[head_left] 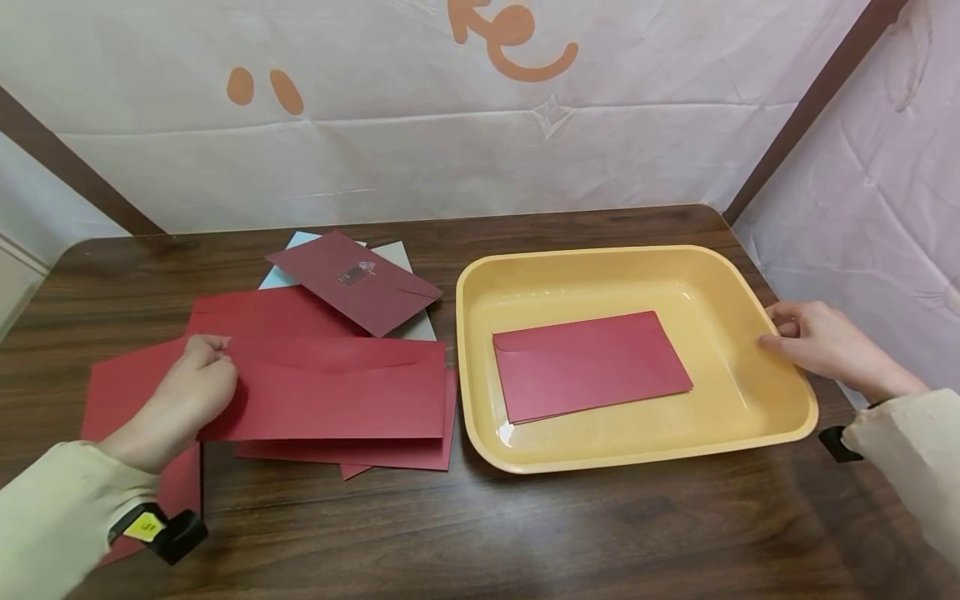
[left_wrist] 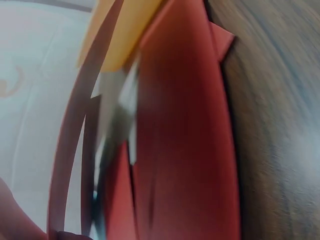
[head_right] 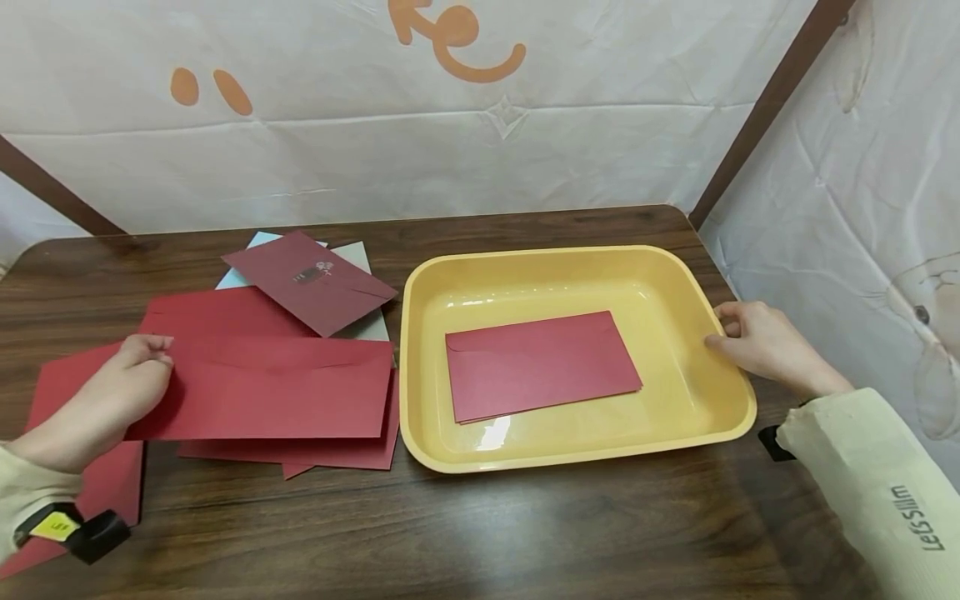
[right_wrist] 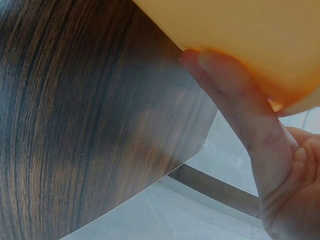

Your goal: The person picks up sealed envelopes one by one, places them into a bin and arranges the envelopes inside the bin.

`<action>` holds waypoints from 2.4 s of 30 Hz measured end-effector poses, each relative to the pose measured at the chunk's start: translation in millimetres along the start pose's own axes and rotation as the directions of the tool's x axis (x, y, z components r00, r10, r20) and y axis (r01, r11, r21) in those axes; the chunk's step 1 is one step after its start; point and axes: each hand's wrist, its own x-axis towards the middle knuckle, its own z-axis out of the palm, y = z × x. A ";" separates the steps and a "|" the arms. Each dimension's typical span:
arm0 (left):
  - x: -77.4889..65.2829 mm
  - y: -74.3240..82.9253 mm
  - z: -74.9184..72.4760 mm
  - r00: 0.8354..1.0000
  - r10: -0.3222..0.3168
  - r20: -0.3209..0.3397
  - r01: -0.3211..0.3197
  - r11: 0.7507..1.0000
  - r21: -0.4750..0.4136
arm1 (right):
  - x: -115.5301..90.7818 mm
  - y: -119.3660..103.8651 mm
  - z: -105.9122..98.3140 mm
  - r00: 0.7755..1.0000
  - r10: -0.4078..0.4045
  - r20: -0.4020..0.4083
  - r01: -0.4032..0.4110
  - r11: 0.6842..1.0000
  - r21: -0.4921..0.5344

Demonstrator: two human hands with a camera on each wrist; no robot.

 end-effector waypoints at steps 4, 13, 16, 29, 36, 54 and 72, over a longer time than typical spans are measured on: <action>-2.0 7.8 -1.3 1.000 0.014 -0.014 -0.014 0.999 -0.031 | -0.4 0.7 0.5 1.000 0.000 0.002 0.000 1.000 0.006; -1.0 23.3 3.1 1.000 0.018 -0.008 -0.018 0.997 -0.078 | -0.5 0.1 0.8 1.000 0.002 0.001 -0.002 1.000 0.007; 0.0 28.7 5.7 1.000 0.012 0.004 -0.012 0.995 -0.095 | -0.6 -0.1 0.4 1.000 0.004 0.001 -0.004 1.000 0.005; 3.1 59.1 22.3 0.999 0.048 0.005 -0.046 0.979 -0.199 | -0.7 -1.7 0.2 1.000 0.003 0.011 -0.003 1.000 0.012; 3.8 79.7 33.4 0.991 0.125 0.055 -0.108 0.964 -0.243 | -0.5 -1.7 -0.4 1.000 0.002 0.008 -0.002 1.000 0.009; -1.7 121.3 66.6 0.965 0.193 0.179 -0.141 0.953 -0.268 | -0.6 -1.5 -0.2 1.000 -0.005 0.009 0.005 1.000 0.029; 8.8 166.9 99.1 0.924 0.203 0.323 -0.076 0.928 -0.365 | -4.1 -2.1 2.9 1.000 0.004 0.003 -0.004 0.999 0.032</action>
